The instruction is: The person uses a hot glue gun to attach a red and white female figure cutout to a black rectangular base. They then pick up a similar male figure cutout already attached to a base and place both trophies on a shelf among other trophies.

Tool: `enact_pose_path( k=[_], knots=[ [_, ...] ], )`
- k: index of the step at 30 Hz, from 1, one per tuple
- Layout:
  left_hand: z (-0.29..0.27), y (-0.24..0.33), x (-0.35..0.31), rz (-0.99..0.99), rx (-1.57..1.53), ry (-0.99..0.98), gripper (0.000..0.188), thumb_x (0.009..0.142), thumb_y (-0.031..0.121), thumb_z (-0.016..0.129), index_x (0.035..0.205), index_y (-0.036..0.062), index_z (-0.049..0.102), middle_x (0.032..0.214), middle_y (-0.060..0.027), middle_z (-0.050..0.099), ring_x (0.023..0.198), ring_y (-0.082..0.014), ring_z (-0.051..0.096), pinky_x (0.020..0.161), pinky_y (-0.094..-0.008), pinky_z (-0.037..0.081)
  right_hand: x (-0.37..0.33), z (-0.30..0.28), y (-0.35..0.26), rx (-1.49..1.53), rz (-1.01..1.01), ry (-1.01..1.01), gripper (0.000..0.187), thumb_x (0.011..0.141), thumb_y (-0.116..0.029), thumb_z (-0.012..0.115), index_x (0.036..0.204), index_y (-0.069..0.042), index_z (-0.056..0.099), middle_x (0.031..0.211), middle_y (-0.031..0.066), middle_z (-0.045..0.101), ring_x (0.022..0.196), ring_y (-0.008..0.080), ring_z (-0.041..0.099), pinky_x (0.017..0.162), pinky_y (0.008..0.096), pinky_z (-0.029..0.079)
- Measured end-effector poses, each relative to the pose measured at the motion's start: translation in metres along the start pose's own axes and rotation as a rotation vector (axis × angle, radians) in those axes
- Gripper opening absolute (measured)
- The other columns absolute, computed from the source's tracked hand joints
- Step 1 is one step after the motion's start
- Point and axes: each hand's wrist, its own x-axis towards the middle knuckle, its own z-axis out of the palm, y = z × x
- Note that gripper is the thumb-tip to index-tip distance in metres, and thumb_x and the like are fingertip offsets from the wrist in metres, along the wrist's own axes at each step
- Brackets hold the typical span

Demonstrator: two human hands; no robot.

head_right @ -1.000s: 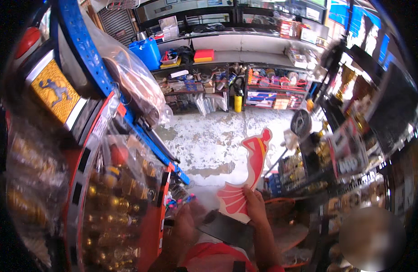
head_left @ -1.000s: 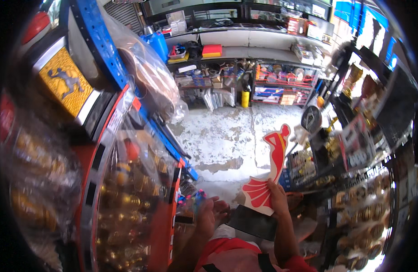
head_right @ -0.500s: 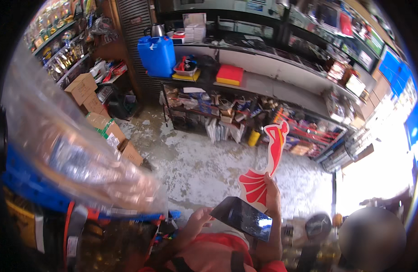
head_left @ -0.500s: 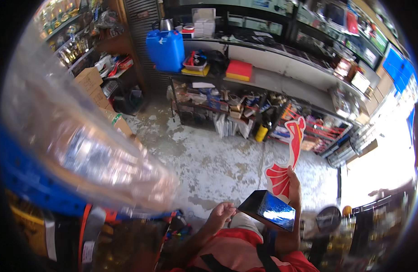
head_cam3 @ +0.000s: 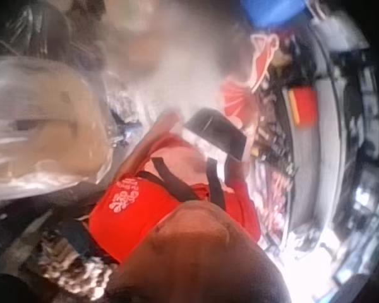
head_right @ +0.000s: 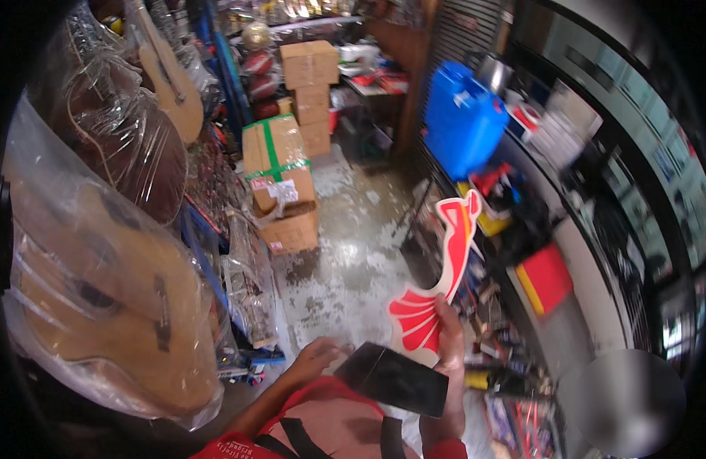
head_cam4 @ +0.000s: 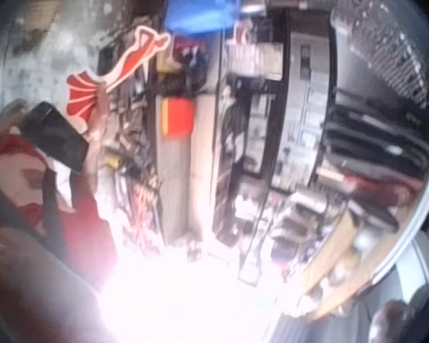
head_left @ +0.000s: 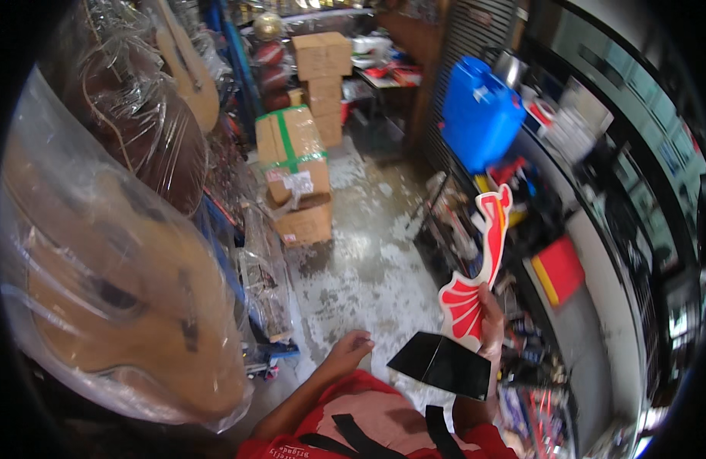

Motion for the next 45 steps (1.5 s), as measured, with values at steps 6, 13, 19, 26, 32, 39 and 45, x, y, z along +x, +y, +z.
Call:
enact_pose_path(
  k=[6, 13, 19, 26, 32, 39, 45],
  knots=[
    [-0.016, 0.035, 0.138, 0.108, 0.206, 0.249, 0.043, 0.096, 0.027, 0.067, 0.125, -0.0029, 0.059, 0.108, -0.0151, 0.07, 0.099, -0.0203, 0.067, 0.086, -0.0355, 0.053, 0.166, 0.029, -0.003, -0.309, 0.228, -0.191, 0.036, 0.101, -0.033, 0.06, 0.116, 0.0, 0.065, 0.11, 0.0107, 0.073, 0.095, 0.0175, 0.072, 0.088, 0.0343, 0.057],
    [-0.061, 0.168, 0.309, 0.209, 0.32, 0.293, 0.044, 0.097, 0.027, 0.067, 0.128, -0.0022, 0.058, 0.117, -0.0184, 0.069, 0.109, -0.0257, 0.067, 0.095, -0.0363, 0.052, 0.34, 0.106, -0.046, -0.346, 0.182, -0.206, 0.036, 0.102, -0.033, 0.06, 0.115, 0.0, 0.064, 0.104, 0.0108, 0.073, 0.09, 0.017, 0.073, 0.083, 0.0317, 0.059],
    [-0.107, 0.245, 0.475, 0.342, 0.234, 0.287, 0.042, 0.096, 0.026, 0.068, 0.127, -0.0013, 0.059, 0.116, -0.0169, 0.07, 0.109, -0.0242, 0.067, 0.092, -0.036, 0.054, 0.514, 0.156, -0.056, -0.307, 0.258, -0.307, 0.037, 0.104, -0.03, 0.057, 0.121, 0.002, 0.063, 0.108, 0.0119, 0.073, 0.095, 0.0185, 0.072, 0.087, 0.0333, 0.059],
    [-0.17, 0.286, 0.623, 0.319, -0.022, 0.398, 0.038, 0.095, 0.02, 0.07, 0.125, -0.0011, 0.06, 0.117, -0.0121, 0.068, 0.11, -0.0191, 0.063, 0.099, -0.0333, 0.049, 0.719, 0.258, -0.037, -0.209, 0.48, -0.561, 0.035, 0.105, -0.028, 0.055, 0.117, 0.003, 0.065, 0.103, 0.0119, 0.074, 0.088, 0.0173, 0.072, 0.083, 0.0309, 0.058],
    [-0.239, 0.353, 0.689, 0.218, 0.016, 0.679, 0.041, 0.095, 0.018, 0.068, 0.128, -0.004, 0.058, 0.117, -0.0166, 0.068, 0.107, -0.0218, 0.065, 0.094, -0.0345, 0.052, 0.867, 0.349, -0.002, -0.397, 0.562, -0.659, 0.034, 0.104, -0.029, 0.056, 0.114, 0.003, 0.066, 0.102, 0.0115, 0.074, 0.088, 0.0161, 0.072, 0.082, 0.0294, 0.058],
    [-0.326, 0.429, 0.829, 0.294, -0.119, 0.81, 0.044, 0.097, 0.026, 0.068, 0.129, -0.0025, 0.056, 0.115, -0.0162, 0.067, 0.103, -0.0223, 0.066, 0.09, -0.0349, 0.053, 1.041, 0.436, 0.043, -0.568, 0.57, -0.749, 0.032, 0.103, -0.028, 0.057, 0.111, 0.002, 0.067, 0.099, 0.0089, 0.073, 0.085, 0.0137, 0.07, 0.081, 0.03, 0.056],
    [-0.414, 0.52, 0.931, 0.341, -0.066, 0.762, 0.045, 0.096, 0.026, 0.07, 0.132, 0.0037, 0.055, 0.114, -0.0139, 0.068, 0.103, -0.0218, 0.067, 0.085, -0.0342, 0.055, 1.165, 0.538, 0.059, -0.543, 0.451, -0.718, 0.033, 0.102, -0.029, 0.058, 0.115, 0.0, 0.064, 0.104, 0.01, 0.072, 0.094, 0.0158, 0.07, 0.087, 0.0317, 0.054]
  ],
)
